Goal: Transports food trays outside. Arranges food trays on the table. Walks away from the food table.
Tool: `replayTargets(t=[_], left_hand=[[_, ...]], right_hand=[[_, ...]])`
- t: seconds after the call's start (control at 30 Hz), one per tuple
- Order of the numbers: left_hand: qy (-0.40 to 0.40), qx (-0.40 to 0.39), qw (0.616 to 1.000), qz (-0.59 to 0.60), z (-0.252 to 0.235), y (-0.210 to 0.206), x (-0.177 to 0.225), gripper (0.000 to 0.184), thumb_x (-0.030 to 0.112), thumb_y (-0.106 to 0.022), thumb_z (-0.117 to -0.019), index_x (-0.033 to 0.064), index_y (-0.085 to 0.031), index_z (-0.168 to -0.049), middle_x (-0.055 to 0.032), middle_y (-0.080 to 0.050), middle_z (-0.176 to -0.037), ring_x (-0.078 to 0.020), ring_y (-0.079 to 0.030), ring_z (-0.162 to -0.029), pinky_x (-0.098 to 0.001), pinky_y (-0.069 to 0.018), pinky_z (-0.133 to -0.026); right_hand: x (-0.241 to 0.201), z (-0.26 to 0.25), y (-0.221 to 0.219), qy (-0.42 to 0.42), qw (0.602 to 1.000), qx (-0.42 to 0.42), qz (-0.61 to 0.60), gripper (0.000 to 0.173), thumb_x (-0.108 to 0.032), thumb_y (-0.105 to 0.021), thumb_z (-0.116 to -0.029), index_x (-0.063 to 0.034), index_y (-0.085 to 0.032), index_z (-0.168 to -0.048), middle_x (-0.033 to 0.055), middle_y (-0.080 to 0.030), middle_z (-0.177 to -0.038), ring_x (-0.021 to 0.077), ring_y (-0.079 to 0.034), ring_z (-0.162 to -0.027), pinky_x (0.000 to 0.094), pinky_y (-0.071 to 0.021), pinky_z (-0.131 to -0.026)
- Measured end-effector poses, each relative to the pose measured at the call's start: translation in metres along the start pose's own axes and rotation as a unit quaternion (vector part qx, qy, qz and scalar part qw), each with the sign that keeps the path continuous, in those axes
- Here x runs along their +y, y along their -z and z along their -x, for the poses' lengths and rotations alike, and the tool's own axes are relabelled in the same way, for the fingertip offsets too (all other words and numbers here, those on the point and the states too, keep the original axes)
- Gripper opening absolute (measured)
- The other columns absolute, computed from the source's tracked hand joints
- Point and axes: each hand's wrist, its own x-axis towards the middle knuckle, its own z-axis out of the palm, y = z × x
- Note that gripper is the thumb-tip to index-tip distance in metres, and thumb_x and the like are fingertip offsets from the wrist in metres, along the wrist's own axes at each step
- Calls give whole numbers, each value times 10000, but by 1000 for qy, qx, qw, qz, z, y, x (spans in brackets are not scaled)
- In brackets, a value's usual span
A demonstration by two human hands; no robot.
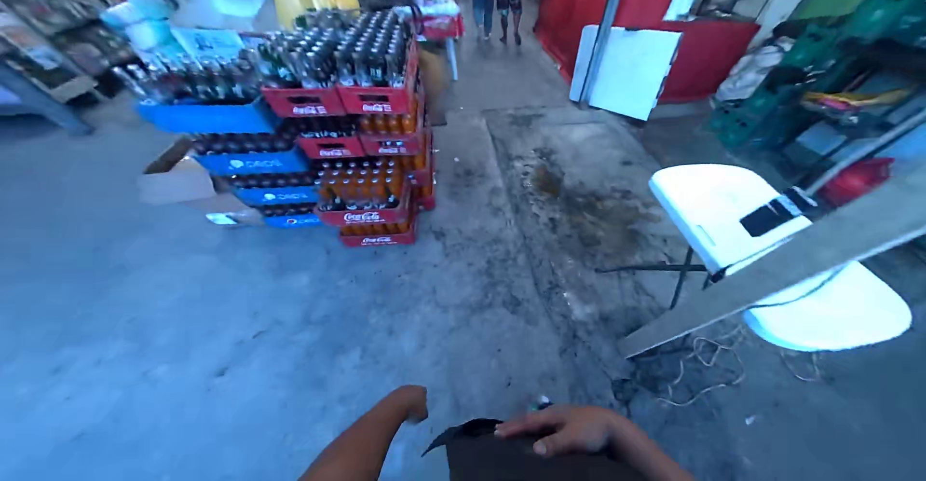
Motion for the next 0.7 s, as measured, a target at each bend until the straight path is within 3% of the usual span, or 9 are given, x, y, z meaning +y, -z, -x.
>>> replayTargets(t=[0.13,0.27,0.37,0.43,0.5,0.57,0.63,0.67,0.7], left_hand=[[-69,-19,997,-8,-17,67,39,511,307,-615,-1020,-42,-562,-1389,-324,-599,-1335,-495,-547,-1292,-696,-395,-1070],[-83,40,995,28,-39,179,57,526,289,-593,-1026,-1,-504,-1456,-312,-581,-1369,-500,-536,-1304,-708,-398,-1058],[-69,91,986,120,-58,250,49,522,288,-582,-1020,21,-507,-1462,-286,-604,-1352,-475,-552,-1297,-689,-406,-1066],[-55,102,977,178,-72,285,39,527,312,-588,-1023,27,-517,-1460,-281,-615,-1343,-467,-559,-1293,-683,-402,-1077],[-36,98,971,214,-85,309,26,525,326,-582,-1029,24,-521,-1454,-276,-612,-1352,-454,-556,-1303,-662,-398,-1094],[-5,82,967,240,-98,318,12,516,322,-588,-1026,14,-537,-1437,-286,-597,-1368,-457,-545,-1314,-653,-394,-1103],[37,50,968,245,-110,325,-9,508,308,-610,-1019,-18,-552,-1405,-297,-586,-1375,-461,-532,-1327,-641,-391,-1109],[63,31,968,241,-119,329,-22,495,295,-622,-1010,-39,-571,-1372,-298,-594,-1362,-455,-538,-1322,-632,-400,-1105],[85,15,968,237,-129,335,-36,477,286,-629,-1005,-66,-597,-1325,-302,-606,-1343,-449,-549,-1312,-629,-409,-1096]], right_hand=[[-2,12,79,-11,999,26,21,577,-327,-528,-987,-17,-535,-1472,123,-490,-1560,202,-453,-1447,391,-369,-1197],[-7,28,181,26,998,51,14,603,-493,-548,-1004,-26,-639,-1374,94,-561,-1505,163,-485,-1428,354,-389,-1199],[-24,43,271,45,995,79,-39,492,-560,-594,-985,-178,-747,-1254,-56,-698,-1327,39,-611,-1258,268,-486,-1091],[-40,48,340,11,994,85,-60,452,-541,-635,-972,-192,-753,-1233,-66,-751,-1188,42,-687,-1096,261,-551,-986],[-62,38,411,2,996,56,-69,550,-544,-655,-959,-129,-699,-1318,43,-717,-1286,179,-699,-1142,362,-575,-993],[-95,10,465,35,998,-20,-52,697,-656,-626,-923,-114,-667,-1360,99,-615,-1438,247,-648,-1237,415,-581,-979],[-134,-39,497,72,991,-110,-7,768,-724,-593,-891,-106,-678,-1337,82,-619,-1419,185,-616,-1255,359,-550,-989],[-149,-66,510,67,987,-144,23,794,-728,-583,-881,-72,-681,-1317,76,-634,-1349,147,-608,-1191,330,-531,-951],[-158,-94,526,53,983,-172,43,803,-720,-576,-881,-46,-671,-1307,63,-643,-1248,107,-609,-1057,293,-529,-845]])
